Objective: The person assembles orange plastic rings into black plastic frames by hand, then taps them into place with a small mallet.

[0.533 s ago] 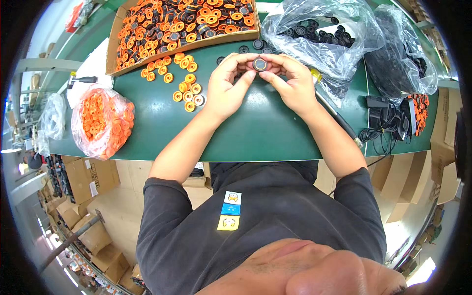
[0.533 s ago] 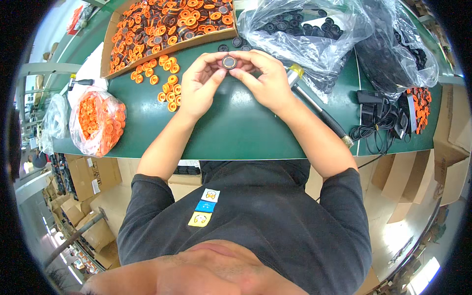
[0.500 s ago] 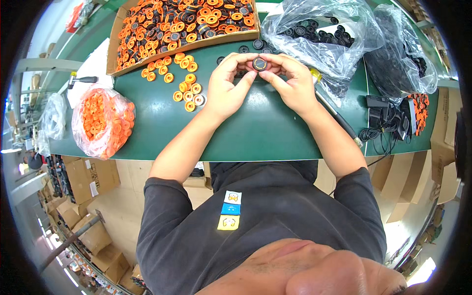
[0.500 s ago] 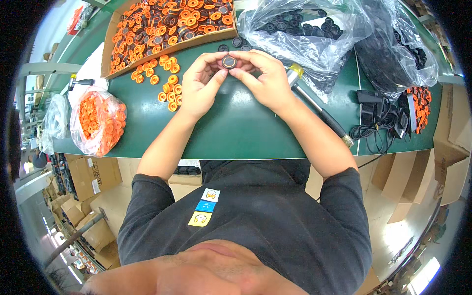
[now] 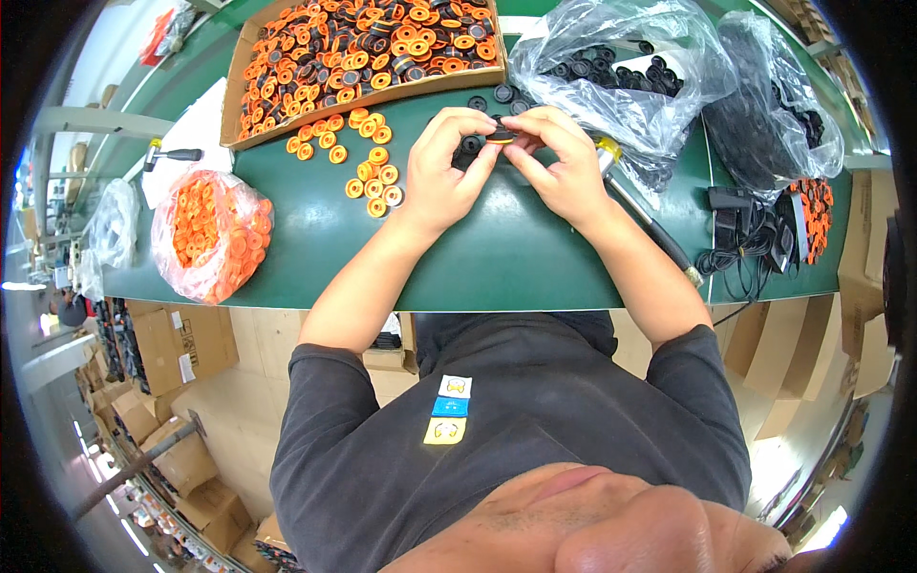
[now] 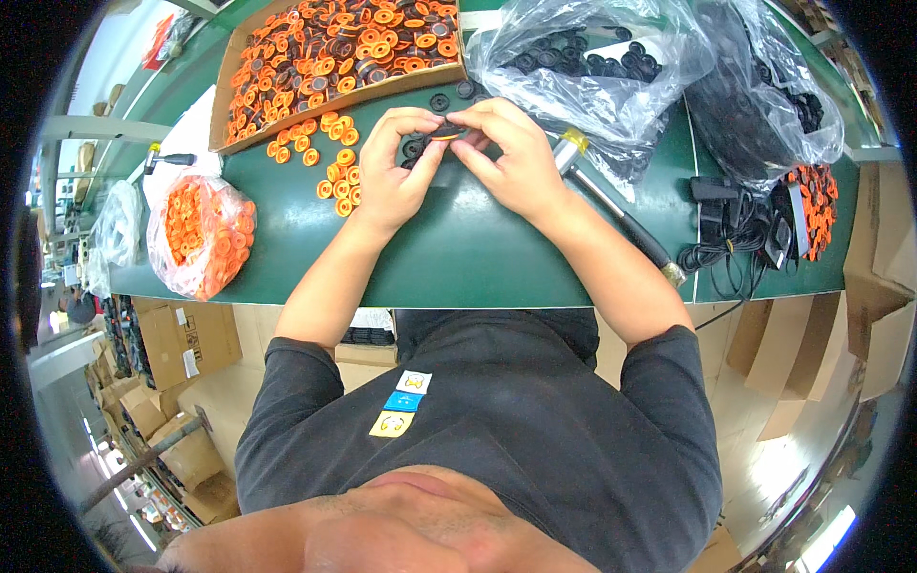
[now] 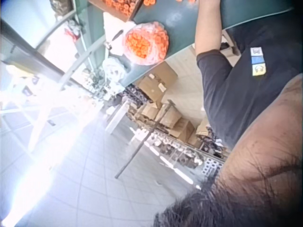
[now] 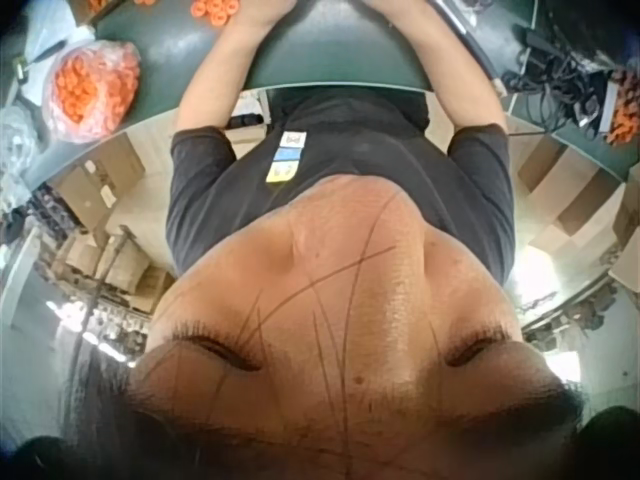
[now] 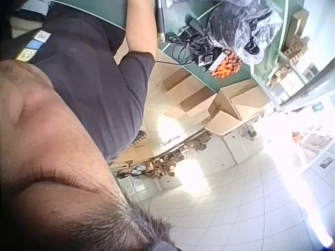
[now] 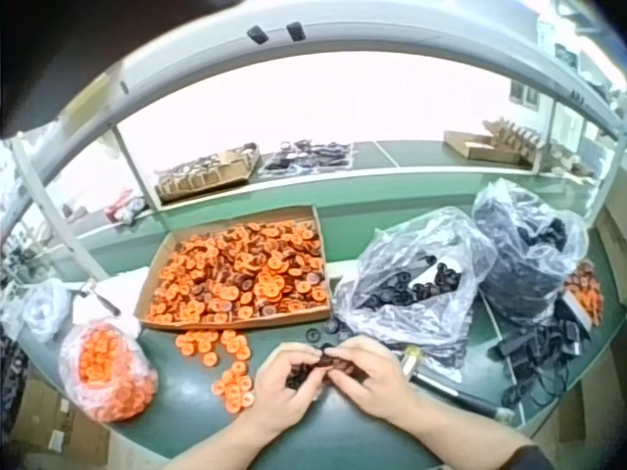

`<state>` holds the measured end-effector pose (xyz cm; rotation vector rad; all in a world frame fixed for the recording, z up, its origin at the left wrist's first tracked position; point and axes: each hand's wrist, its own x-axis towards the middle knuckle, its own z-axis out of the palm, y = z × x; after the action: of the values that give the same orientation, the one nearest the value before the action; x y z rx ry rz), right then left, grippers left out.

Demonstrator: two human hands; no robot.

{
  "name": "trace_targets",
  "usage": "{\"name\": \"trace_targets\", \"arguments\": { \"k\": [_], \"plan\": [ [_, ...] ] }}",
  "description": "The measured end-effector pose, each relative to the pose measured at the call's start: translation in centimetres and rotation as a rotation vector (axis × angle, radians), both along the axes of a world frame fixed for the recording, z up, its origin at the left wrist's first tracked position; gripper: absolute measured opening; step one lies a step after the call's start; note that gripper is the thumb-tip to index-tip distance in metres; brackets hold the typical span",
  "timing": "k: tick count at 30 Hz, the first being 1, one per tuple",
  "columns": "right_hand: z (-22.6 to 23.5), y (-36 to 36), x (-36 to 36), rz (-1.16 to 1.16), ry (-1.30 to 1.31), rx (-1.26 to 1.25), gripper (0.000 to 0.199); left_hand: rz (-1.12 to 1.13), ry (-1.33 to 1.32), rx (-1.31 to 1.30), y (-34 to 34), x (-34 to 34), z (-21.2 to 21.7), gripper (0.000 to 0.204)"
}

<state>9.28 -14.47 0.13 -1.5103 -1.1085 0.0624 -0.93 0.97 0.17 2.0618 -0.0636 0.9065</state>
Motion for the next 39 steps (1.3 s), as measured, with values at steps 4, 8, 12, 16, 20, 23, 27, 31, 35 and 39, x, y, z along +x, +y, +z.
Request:
{"name": "trace_targets", "arguments": {
  "k": [4, 8, 12, 16, 20, 23, 27, 31, 35, 39],
  "plan": [
    [-0.3, -0.2, 0.0, -0.017, 0.036, 0.009, 0.024, -0.005, 0.002, 0.064, -0.5, -0.2, 0.5, 0.031],
    [-0.6, -0.1, 0.3, -0.013, 0.023, -0.011, 0.023, 0.023, 0.000, -0.055, -1.3, -0.5, 0.3, 0.041],
    [-0.7, -0.1, 0.3, 0.029, -0.018, -0.045, 0.023, -0.009, -0.061, -0.034, -1.6, -0.7, -0.1, 0.046],
    [-0.8, -0.4, 0.9, 0.021, -0.088, -0.051, 0.022, -0.033, -0.050, -0.048, -1.7, -0.2, -0.3, 0.046],
    [-0.3, -0.3, 0.5, 0.021, -0.079, -0.036, 0.021, -0.062, -0.024, 0.005, -0.9, -0.5, 0.0, 0.046],
    [0.0, -0.1, 0.1, 0.038, -0.016, -0.044, 0.020, -0.040, -0.035, 0.000, -0.6, -0.6, -0.2, 0.040],
    [-0.6, -0.2, 0.6, 0.029, -0.110, -0.059, 0.018, -0.040, 0.024, -0.061, -0.8, -0.7, 0.4, 0.021],
    [-0.3, -0.5, 0.0, -0.006, -0.060, -0.106, 0.017, -0.034, 0.002, -0.025, -1.2, -0.5, 0.7, 0.021],
    [1.2, -0.7, -1.0, -0.023, -0.090, -0.047, 0.020, -0.005, -0.102, -0.047, -1.4, -0.2, 0.6, 0.023],
    [1.6, -0.8, -1.1, -0.040, -0.166, 0.125, 0.023, 0.009, -0.159, -0.046, -1.3, -0.7, 0.8, 0.025]
  ]
}}
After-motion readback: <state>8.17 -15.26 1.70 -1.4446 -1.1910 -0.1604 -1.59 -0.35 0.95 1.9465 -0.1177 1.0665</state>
